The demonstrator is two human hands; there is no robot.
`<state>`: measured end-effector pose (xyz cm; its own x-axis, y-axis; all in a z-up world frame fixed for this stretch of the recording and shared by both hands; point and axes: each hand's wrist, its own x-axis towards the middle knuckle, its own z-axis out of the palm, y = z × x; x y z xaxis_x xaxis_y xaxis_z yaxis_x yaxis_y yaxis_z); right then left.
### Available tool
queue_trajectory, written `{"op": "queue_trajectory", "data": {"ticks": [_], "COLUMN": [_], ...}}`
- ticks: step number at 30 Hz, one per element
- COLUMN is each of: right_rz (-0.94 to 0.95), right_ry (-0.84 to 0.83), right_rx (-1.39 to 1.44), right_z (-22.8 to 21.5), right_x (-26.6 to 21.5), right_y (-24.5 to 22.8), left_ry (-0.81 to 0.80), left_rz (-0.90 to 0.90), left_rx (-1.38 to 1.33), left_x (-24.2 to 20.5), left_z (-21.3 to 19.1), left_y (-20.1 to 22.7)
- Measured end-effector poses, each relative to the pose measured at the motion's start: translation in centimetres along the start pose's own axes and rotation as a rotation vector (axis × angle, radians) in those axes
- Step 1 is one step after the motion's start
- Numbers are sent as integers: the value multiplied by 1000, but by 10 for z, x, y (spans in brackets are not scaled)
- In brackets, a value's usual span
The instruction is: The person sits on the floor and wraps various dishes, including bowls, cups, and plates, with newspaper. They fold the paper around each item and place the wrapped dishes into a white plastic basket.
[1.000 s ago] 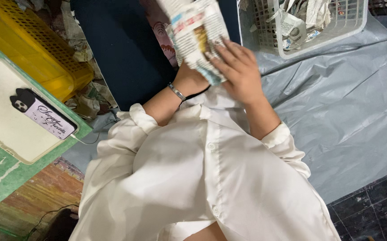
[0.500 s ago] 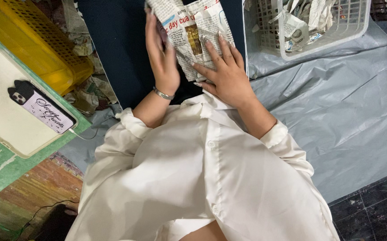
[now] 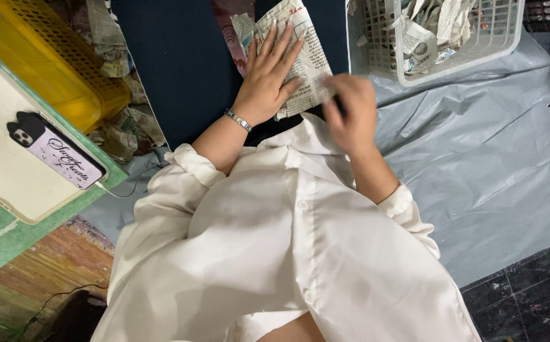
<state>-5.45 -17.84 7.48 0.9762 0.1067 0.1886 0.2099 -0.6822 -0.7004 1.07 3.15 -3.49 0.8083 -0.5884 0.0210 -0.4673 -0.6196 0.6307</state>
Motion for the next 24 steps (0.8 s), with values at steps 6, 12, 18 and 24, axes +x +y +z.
{"op": "queue_trajectory", "data": {"ticks": [6, 12, 18, 24], "right_rz": [526, 353, 239, 196], "right_ry": [-69, -103, -23, 19], "right_rx": [177, 152, 316, 332], "right_z": [7, 17, 23, 20], "right_x": [17, 14, -8, -15], "right_y": [5, 27, 53, 52], "left_ry": [127, 299, 298, 223], "left_rz": [76, -48, -216, -63], "left_rx": [-76, -315, -863, -1087], "left_x": [1, 0, 0, -6], "left_z": [12, 21, 15, -28], "left_y": [-12, -25, -35, -10]}}
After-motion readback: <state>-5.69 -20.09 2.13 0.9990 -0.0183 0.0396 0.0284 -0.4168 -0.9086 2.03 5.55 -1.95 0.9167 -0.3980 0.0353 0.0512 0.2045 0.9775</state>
